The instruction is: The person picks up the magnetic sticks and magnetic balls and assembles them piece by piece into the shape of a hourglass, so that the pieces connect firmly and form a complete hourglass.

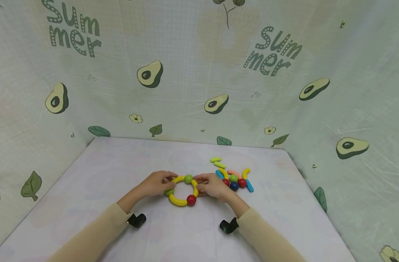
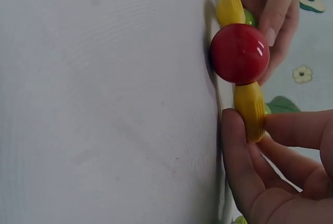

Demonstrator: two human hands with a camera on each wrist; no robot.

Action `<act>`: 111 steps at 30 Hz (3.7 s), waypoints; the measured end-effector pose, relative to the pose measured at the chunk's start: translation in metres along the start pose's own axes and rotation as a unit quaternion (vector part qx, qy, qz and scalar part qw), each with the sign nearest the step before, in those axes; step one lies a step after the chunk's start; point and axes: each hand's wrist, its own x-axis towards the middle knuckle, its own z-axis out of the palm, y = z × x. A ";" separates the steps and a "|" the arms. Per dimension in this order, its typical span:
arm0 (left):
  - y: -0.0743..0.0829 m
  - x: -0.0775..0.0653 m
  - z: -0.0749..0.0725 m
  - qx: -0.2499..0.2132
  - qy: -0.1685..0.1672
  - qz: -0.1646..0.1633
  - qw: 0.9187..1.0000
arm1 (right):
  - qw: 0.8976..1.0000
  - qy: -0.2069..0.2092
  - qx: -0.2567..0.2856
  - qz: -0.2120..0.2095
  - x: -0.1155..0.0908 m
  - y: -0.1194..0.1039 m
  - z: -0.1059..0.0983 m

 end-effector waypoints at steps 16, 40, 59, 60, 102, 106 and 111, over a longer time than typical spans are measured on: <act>0.002 -0.022 0.005 -0.073 -0.040 0.028 0.996 | 0.994 0.036 -0.097 -0.038 -0.013 0.006 0.000; 0.004 -0.035 0.020 -0.026 0.020 0.012 0.999 | 0.984 0.048 -0.162 -0.063 -0.012 0.011 0.003; -0.006 -0.035 0.021 -0.071 0.014 0.021 0.997 | 0.973 0.085 -0.184 -0.107 -0.024 -0.007 -0.025; -0.007 -0.035 0.021 -0.072 0.014 0.022 0.997 | 0.971 0.095 -0.189 -0.114 -0.024 -0.009 -0.030; -0.008 -0.032 0.023 -0.061 0.024 0.020 0.998 | 0.939 0.064 -0.338 -0.031 0.046 0.004 -0.115; -0.006 -0.032 0.023 -0.061 0.025 0.019 0.998 | 0.937 0.065 -0.342 -0.032 0.046 0.004 -0.116; -0.005 -0.032 0.022 -0.059 0.026 0.012 0.998 | 0.935 0.082 -0.339 -0.060 0.041 -0.001 -0.115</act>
